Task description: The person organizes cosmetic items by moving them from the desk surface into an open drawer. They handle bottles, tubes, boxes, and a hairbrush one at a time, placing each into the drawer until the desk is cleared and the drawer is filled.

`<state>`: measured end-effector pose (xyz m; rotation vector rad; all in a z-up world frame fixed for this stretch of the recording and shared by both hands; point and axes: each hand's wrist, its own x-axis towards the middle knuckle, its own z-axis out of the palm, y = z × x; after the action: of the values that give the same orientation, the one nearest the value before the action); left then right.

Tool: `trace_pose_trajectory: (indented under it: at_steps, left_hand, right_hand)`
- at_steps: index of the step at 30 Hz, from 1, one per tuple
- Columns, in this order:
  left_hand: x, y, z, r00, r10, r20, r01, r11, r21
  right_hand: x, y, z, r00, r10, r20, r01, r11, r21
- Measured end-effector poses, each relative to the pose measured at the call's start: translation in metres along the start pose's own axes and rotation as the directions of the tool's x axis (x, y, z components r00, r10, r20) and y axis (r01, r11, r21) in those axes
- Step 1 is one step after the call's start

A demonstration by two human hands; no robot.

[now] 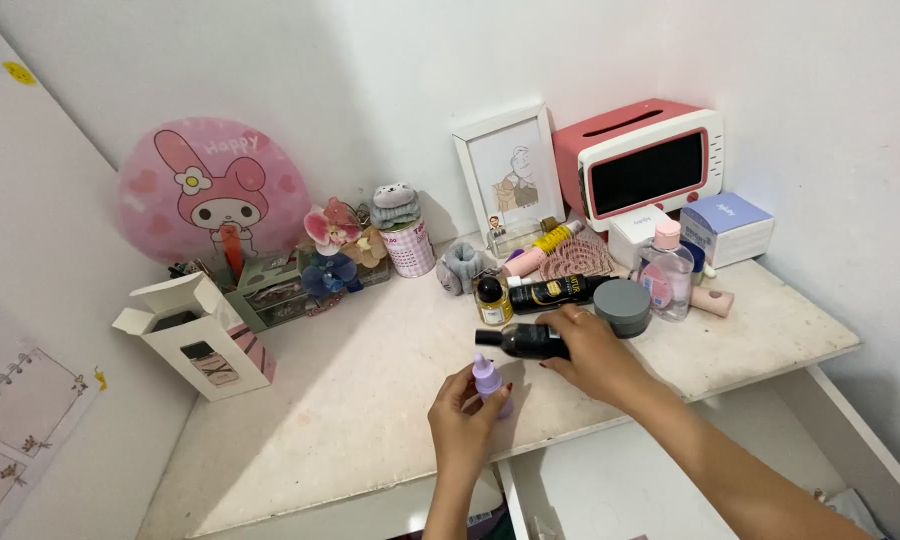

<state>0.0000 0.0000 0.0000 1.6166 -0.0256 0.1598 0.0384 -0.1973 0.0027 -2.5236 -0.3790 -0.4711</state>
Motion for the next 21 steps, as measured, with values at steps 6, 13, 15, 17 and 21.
trace_pose_trajectory:
  at_steps: [6, 13, 15, 17, 21]
  left_hand:
    - [-0.002, -0.003, 0.002, 0.988, 0.149, 0.035, -0.153, 0.969, 0.195]
    - [-0.049, 0.045, 0.017, 0.722, 0.689, -0.063, -0.626, 0.689, 0.365]
    - [-0.056, 0.049, 0.030, 0.600, 0.799, 0.043, -0.769, 0.561, 0.307]
    - [-0.069, 0.067, 0.041, 0.718, 0.695, 0.047, -0.693, 0.705, 0.150]
    - [-0.067, 0.060, 0.061, 0.948, 0.231, 0.217, -0.129, 0.906, -0.403]
  right_hand:
    - [-0.027, -0.021, -0.039, 0.964, 0.252, -0.086, -0.184, 0.865, 0.467]
    - [-0.063, -0.029, -0.078, 0.869, 0.439, 0.229, -0.395, 0.334, 0.856]
    - [-0.075, -0.008, -0.069, 0.922, 0.245, 0.299, -0.353, 0.215, 0.911]
    - [-0.084, -0.005, -0.072, 0.919, 0.162, 0.360, -0.387, 0.184, 0.904]
    - [-0.102, -0.004, -0.075, 0.899, -0.074, 0.432, -0.429, 0.062, 0.901]
